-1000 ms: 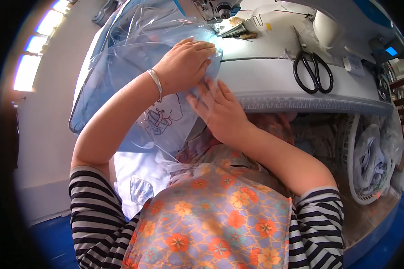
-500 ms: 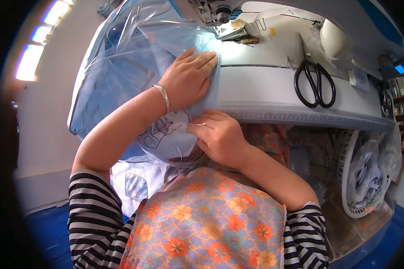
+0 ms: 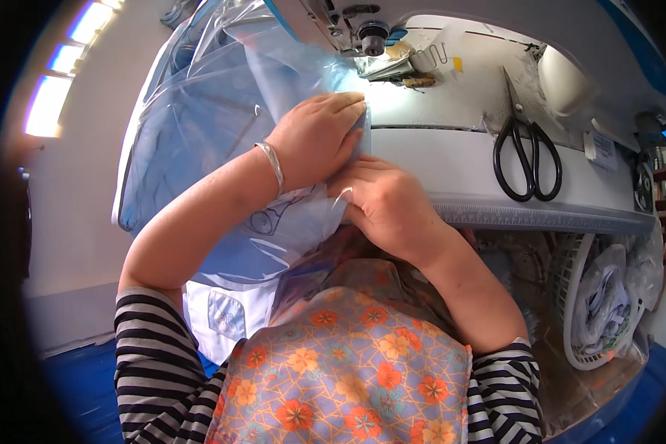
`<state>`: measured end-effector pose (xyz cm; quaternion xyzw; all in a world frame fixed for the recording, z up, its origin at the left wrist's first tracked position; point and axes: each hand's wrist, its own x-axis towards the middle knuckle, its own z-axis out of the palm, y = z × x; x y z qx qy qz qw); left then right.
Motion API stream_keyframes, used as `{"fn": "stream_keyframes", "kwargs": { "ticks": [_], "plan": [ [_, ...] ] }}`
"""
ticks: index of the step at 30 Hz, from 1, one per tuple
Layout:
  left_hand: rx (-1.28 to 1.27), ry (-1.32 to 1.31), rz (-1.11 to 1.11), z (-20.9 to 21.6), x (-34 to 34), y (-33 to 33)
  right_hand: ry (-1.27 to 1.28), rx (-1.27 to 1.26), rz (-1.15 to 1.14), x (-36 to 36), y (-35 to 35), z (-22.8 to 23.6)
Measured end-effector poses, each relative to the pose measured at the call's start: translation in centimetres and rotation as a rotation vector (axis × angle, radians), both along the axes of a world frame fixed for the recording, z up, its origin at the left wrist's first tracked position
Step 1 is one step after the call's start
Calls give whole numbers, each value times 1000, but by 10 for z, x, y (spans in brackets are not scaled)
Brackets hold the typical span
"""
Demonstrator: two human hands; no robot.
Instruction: Sewing clear plastic windows and fabric components together to create bags using a sewing machine.
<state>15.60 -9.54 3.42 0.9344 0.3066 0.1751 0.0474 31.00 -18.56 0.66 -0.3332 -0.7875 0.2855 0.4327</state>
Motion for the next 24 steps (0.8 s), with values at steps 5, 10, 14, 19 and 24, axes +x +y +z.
{"fn": "stream_keyframes", "kwargs": {
  "ticks": [5, 10, 14, 19, 24],
  "plan": [
    [-8, 16, 17, 4, -1, 6, -131, 201, -99, -1, -5, 4],
    [-106, 175, -24, 17, -3, 7, -148, 113, -156, 12, 7, 1],
    [47, 145, -90, 14, -10, 8, -186, 161, -181, 6, 5, 5],
    [58, 268, -115, 20, -6, 1, -360, 257, -288, -15, -24, 9],
    [159, 231, 4, 4, -9, -15, -160, 237, -221, -13, -30, -10]
  ]
}}
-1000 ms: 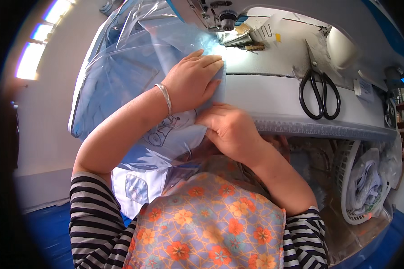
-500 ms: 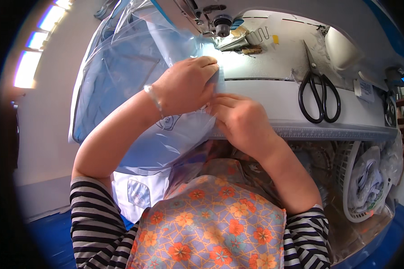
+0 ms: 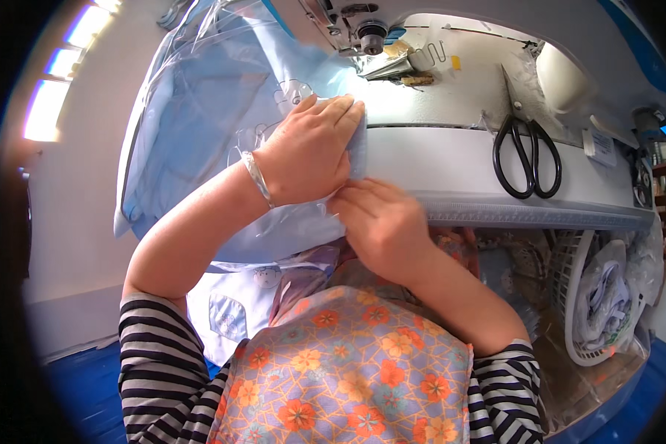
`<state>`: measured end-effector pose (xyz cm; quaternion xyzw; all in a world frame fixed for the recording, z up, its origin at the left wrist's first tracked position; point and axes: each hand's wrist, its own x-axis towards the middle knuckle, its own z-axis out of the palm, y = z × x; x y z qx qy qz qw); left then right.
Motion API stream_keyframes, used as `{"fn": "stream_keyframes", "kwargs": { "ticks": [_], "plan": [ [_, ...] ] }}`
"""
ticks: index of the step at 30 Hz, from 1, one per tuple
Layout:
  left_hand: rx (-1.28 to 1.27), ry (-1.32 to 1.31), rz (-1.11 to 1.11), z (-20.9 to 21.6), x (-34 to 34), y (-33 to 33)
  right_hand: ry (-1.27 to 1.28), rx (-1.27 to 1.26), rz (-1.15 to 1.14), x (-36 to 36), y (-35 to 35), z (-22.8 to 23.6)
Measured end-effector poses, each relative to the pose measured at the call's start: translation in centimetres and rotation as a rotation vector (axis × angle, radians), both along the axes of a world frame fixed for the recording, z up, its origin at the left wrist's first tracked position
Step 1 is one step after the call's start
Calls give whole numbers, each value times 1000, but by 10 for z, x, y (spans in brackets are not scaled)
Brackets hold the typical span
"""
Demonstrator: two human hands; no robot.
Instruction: Sewing clear plastic windows and fabric components together to create bags using a sewing machine.
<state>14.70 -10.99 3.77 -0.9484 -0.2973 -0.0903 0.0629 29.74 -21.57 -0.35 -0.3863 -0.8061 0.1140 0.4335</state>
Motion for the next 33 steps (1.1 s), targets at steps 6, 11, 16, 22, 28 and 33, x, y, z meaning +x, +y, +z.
{"fn": "stream_keyframes", "kwargs": {
  "ticks": [6, 11, 16, 22, 28, 33],
  "plan": [
    [-78, 45, 10, 3, -1, 1, 26, -37, 19, 11, 17, 6],
    [-40, 13, 36, 3, 0, 8, -43, -5, 7, 13, 20, 14],
    [48, 56, -29, 1, -3, 16, -110, -40, -36, 19, 32, 12],
    [60, -136, -2, -11, -2, 16, -158, -13, -57, 20, 39, 17],
    [-2, -154, -7, -9, 0, 19, -162, -26, -85, 23, 50, 14],
    [12, -207, 5, -15, -5, 25, -205, -17, -90, 20, 44, 13]
  ]
}}
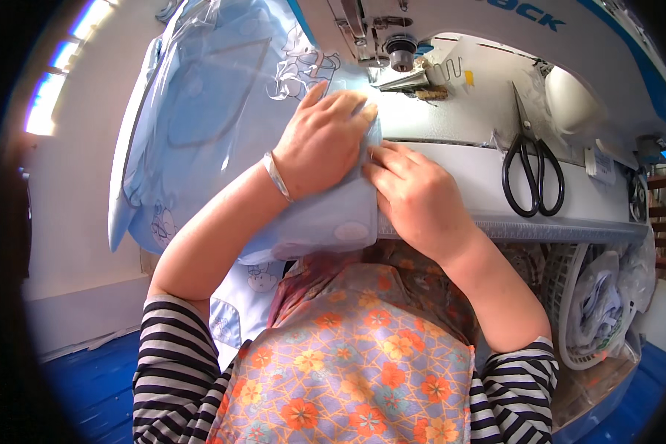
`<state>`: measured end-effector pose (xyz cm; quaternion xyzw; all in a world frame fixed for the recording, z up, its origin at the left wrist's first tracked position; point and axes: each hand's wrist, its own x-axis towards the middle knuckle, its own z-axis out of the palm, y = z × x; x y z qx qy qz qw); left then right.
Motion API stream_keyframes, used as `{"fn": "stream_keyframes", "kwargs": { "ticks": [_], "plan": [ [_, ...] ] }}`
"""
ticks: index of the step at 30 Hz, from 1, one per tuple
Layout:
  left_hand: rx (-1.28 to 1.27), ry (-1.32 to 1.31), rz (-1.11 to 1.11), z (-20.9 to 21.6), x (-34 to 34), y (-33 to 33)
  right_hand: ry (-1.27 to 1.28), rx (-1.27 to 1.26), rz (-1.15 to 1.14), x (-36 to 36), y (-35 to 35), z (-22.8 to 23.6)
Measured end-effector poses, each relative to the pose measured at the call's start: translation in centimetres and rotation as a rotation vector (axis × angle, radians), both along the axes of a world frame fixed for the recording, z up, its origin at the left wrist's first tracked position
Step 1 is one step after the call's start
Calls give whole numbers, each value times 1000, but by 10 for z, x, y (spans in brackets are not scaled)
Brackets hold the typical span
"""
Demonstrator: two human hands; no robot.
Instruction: Sewing clear plastic windows and fabric components together to create bags using a sewing machine.
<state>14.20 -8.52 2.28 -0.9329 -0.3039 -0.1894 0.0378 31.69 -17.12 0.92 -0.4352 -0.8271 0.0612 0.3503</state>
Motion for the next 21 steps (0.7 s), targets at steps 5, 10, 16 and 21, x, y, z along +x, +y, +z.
{"fn": "stream_keyframes", "kwargs": {
  "ticks": [5, 10, 16, 21],
  "plan": [
    [46, -51, 37, -8, 4, -7, 1, 2, -1, 0, -1, 1],
    [-41, -84, -64, -11, 5, 0, -52, 0, -66, 8, -5, -2],
    [-309, 93, -6, 15, -11, -72, 181, 156, -263, 107, -94, -20],
    [-146, 35, 123, -1, -23, -98, 437, -178, -1319, 302, -196, -82]
  ]
}}
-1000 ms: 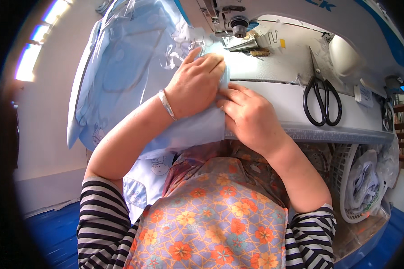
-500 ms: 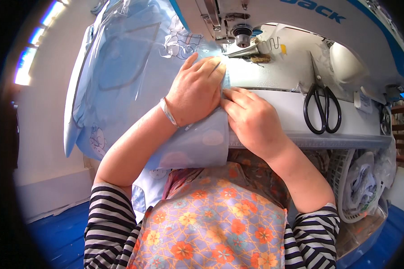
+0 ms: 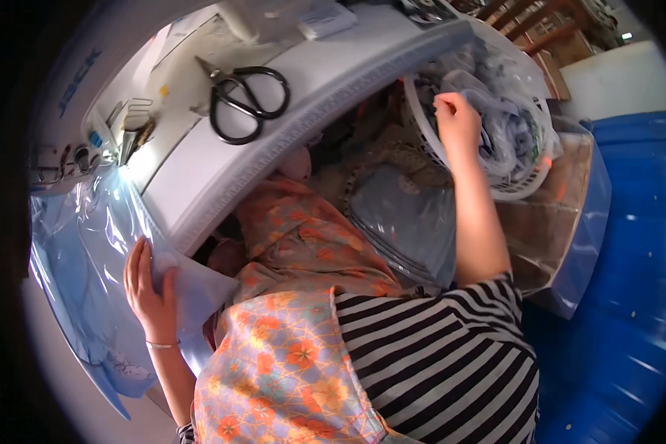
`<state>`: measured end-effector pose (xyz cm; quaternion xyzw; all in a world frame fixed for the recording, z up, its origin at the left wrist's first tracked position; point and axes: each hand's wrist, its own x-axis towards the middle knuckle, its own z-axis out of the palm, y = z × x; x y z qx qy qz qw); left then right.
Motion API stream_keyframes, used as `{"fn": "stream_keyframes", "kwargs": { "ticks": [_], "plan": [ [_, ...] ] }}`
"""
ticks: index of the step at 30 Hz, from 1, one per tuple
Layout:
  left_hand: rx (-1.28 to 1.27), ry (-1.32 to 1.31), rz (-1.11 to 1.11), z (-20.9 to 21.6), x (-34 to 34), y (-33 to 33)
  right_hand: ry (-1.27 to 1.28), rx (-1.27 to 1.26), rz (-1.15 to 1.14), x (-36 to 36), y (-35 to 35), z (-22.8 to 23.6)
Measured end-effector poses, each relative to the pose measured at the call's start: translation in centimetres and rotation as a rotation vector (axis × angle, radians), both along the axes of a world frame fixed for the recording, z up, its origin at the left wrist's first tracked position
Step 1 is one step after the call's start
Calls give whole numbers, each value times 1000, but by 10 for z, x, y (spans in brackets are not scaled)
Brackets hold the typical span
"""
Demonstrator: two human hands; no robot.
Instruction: Sewing clear plastic windows and fabric components together to create bags using a sewing machine.
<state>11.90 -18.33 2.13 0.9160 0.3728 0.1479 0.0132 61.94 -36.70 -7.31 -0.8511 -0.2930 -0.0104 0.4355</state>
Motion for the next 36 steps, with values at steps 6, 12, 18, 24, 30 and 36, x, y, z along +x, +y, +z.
{"fn": "stream_keyframes", "kwargs": {
  "ticks": [6, 12, 18, 24, 30, 36],
  "plan": [
    [63, -149, -39, -8, 0, 9, 327, -335, 160, 80, -25, -76],
    [90, -199, 8, -14, -1, 6, -61, -841, 122, 75, -8, -58],
    [93, -229, 11, -14, 2, 12, 27, -566, 78, 88, -38, -4],
    [-61, -363, 82, 4, -8, 22, 138, 79, 83, 26, -19, 92],
    [-546, -938, 172, 59, -2, 65, -158, 251, 682, -144, 105, 131],
    [-414, -639, 21, 86, 11, 77, -240, 226, 1295, -331, 225, 74]
  ]
}}
